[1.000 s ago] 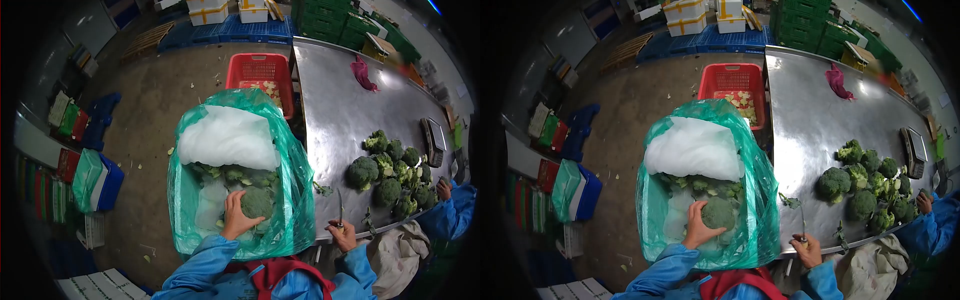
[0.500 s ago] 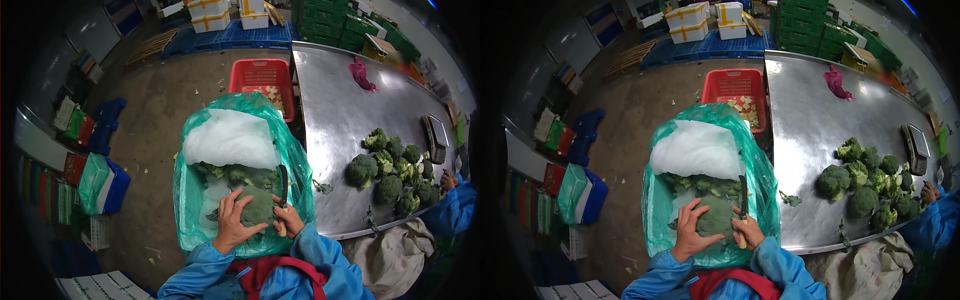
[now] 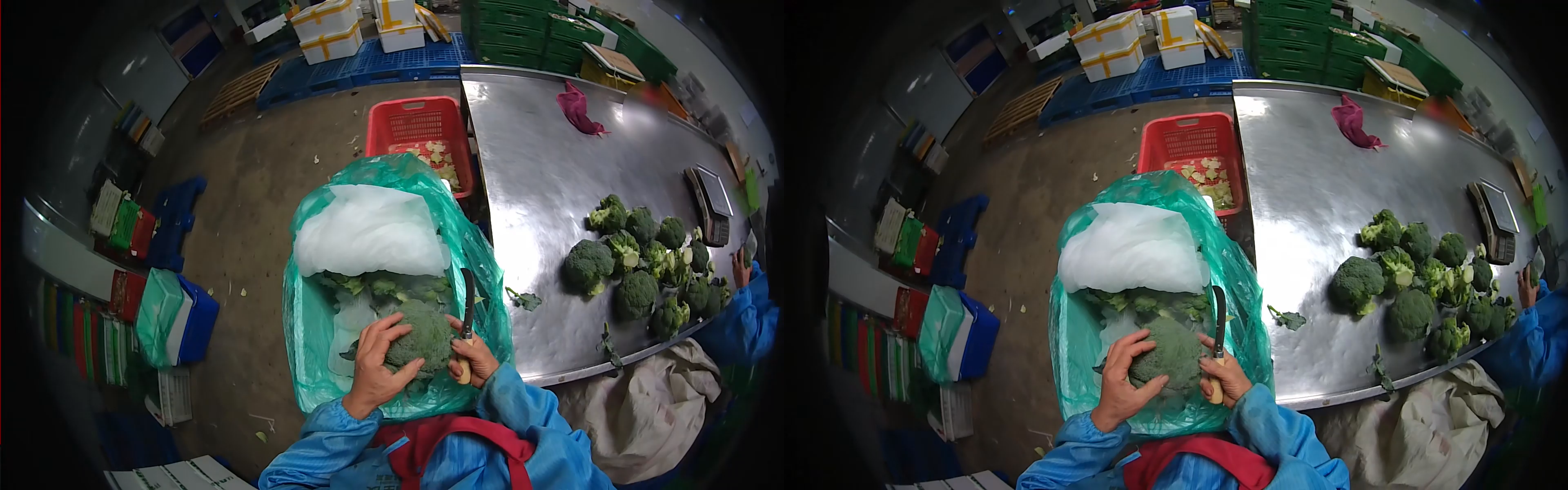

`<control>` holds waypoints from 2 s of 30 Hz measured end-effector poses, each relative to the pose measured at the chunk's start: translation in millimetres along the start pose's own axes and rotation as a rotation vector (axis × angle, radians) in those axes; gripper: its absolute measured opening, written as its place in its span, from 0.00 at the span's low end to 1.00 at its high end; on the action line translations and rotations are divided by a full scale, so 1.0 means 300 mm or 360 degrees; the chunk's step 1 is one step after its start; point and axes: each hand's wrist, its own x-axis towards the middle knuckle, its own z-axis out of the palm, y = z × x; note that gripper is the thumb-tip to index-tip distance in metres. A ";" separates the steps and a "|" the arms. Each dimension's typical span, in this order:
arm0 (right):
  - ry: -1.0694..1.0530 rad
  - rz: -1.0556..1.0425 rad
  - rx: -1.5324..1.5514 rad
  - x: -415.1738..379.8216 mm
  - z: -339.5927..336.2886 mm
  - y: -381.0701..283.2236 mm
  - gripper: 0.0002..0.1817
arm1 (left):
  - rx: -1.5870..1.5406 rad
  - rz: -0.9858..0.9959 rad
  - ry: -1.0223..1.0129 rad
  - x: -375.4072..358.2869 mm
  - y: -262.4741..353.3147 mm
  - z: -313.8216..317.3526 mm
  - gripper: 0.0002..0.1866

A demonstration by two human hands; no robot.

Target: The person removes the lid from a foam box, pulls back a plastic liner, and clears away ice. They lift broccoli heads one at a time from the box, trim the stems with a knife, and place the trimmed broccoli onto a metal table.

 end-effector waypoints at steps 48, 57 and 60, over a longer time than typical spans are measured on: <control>-0.0090 -0.1008 -0.2745 -0.150 0.284 -0.058 0.10 | -0.2644 -0.0702 0.0276 -0.215 -0.184 -0.092 0.42; 0.0019 -0.0786 -0.2710 -0.162 0.193 0.018 0.08 | -0.2801 -0.1150 0.0441 -0.355 -0.269 -0.006 0.41; 0.0130 -0.0786 -0.2851 -0.119 0.093 0.019 0.08 | -0.2983 -0.0906 0.0352 -0.378 -0.308 -0.011 0.43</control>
